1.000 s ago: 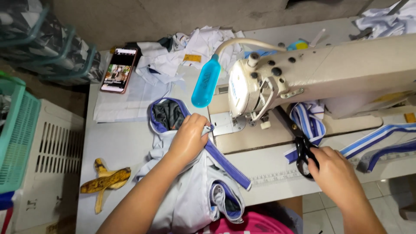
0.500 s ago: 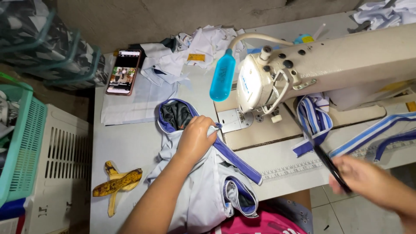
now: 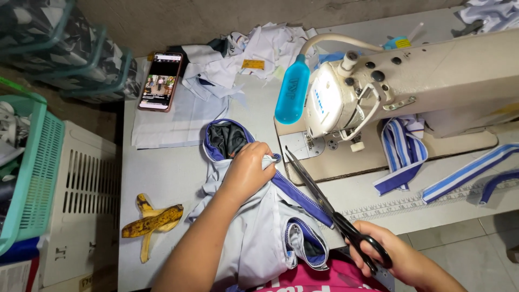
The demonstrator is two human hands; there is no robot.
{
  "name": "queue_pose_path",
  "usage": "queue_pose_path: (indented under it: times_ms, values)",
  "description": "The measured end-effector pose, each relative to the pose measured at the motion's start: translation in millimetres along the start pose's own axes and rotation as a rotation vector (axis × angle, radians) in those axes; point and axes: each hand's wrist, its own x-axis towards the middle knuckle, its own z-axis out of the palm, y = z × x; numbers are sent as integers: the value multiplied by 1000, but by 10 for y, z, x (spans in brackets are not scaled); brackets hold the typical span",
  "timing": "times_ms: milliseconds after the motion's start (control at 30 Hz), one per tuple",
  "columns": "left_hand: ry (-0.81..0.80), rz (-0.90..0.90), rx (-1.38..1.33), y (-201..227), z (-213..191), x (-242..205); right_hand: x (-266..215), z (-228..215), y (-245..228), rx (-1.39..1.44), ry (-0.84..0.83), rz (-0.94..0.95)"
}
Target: Trimming excess fabric and threads from a white garment with blue trim using scissors at a sewing workstation.
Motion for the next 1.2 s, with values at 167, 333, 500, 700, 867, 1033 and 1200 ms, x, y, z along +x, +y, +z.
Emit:
queue_pose_path:
  times_ms: [167, 333, 500, 700, 867, 1033, 1200]
  values:
    - [-11, -17, -3, 3, -2, -8, 107, 58, -97, -25, 28, 31]
    - [40, -29, -29, -19, -4, 19, -52, 50, -153, -44, 19, 19]
    - [42, -8, -28, -16, -5, 24, -125, 90, -285, -14, 22, 99]
    - [3, -8, -25, 3, -19, 23, 177, 131, -205, 35, 53, 41]
    - [-12, -12, -23, 16, -30, 22, 329, 192, -205, 64, 68, 20]
    - [11, 11, -52, 37, -35, 34, 244, 195, -206, 15, 124, 74]
    - [33, 14, -52, 17, -38, 39, 33, 110, -148, 38, 28, 67]
